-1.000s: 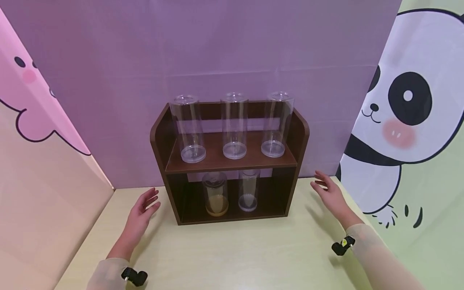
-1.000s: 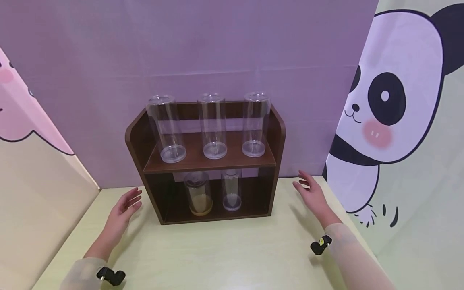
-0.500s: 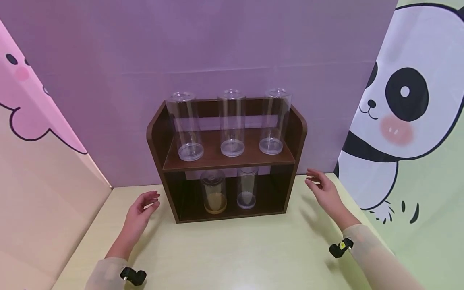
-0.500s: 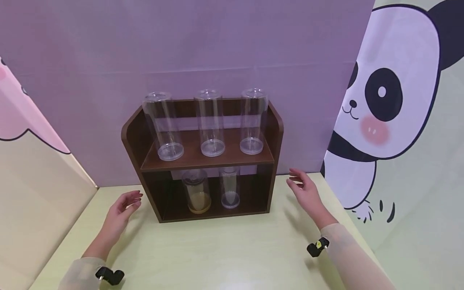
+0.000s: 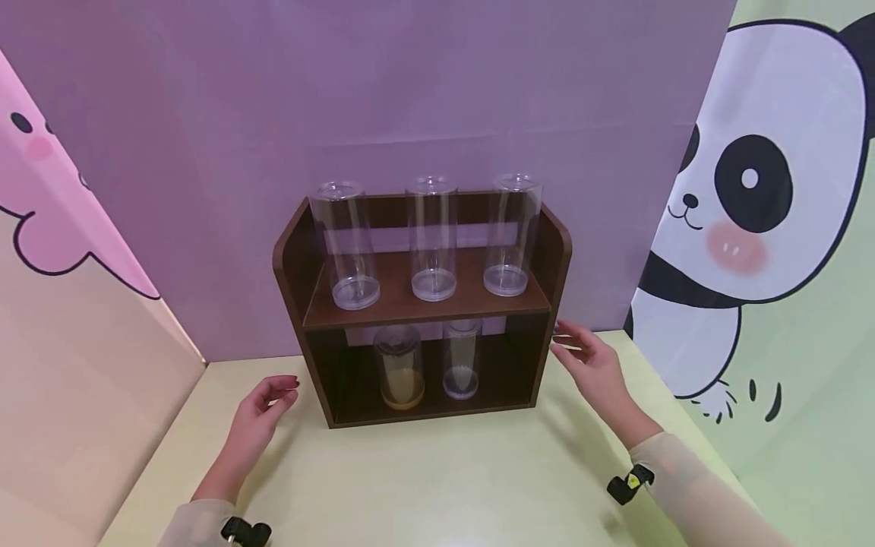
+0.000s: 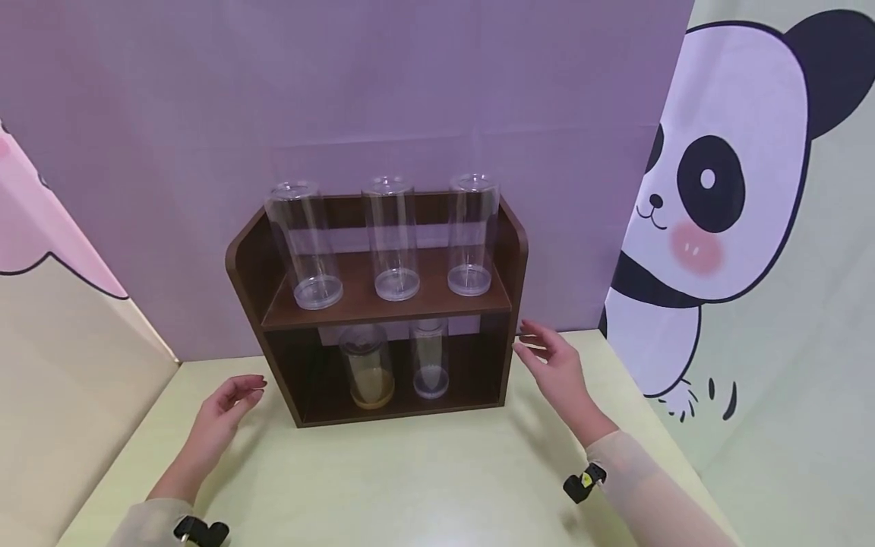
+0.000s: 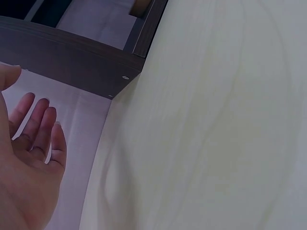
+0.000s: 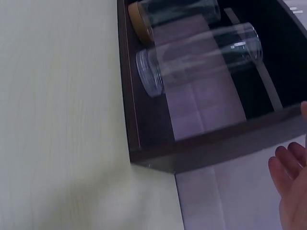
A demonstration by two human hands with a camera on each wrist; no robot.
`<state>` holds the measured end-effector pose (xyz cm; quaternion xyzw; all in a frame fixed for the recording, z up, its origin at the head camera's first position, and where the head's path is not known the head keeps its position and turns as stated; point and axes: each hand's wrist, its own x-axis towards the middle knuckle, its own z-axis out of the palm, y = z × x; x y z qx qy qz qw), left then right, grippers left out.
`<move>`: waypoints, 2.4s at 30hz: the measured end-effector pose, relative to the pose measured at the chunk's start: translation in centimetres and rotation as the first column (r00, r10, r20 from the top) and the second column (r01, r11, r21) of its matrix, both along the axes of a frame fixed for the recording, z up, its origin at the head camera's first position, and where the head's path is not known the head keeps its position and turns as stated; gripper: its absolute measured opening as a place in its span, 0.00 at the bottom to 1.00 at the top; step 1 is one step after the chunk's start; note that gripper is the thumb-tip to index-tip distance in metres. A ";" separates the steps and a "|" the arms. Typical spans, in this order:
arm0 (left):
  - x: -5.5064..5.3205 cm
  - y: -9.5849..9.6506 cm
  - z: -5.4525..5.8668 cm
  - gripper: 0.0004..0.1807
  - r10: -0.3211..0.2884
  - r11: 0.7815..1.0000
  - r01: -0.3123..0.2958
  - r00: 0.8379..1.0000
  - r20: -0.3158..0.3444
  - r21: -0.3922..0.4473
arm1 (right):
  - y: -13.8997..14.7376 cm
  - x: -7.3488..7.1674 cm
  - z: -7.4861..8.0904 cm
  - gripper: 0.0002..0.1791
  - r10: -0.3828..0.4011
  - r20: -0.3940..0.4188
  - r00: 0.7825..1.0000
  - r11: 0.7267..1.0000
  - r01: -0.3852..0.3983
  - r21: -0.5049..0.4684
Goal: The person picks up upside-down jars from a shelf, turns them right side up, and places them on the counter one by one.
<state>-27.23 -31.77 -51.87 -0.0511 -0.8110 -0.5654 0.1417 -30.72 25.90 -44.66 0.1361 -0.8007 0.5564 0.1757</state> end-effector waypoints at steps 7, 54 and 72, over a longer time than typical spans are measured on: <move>-0.5 -0.5 0.6 0.20 0.024 0.999 -0.024 1.000 0.001 -0.021 | -2.1 -0.3 0.3 0.28 -0.052 0.016 0.999 0.997 0.053 -0.052; 2.1 12.0 0.3 0.23 -0.107 0.992 0.105 0.994 0.029 0.071 | -3.4 0.6 -0.2 0.20 -0.197 -0.061 0.978 0.980 0.197 -0.015; -2.4 15.8 -1.0 0.49 -0.033 0.999 0.029 0.994 0.100 0.040 | -3.5 0.4 -0.3 0.21 -0.194 -0.039 0.980 0.981 0.194 -0.007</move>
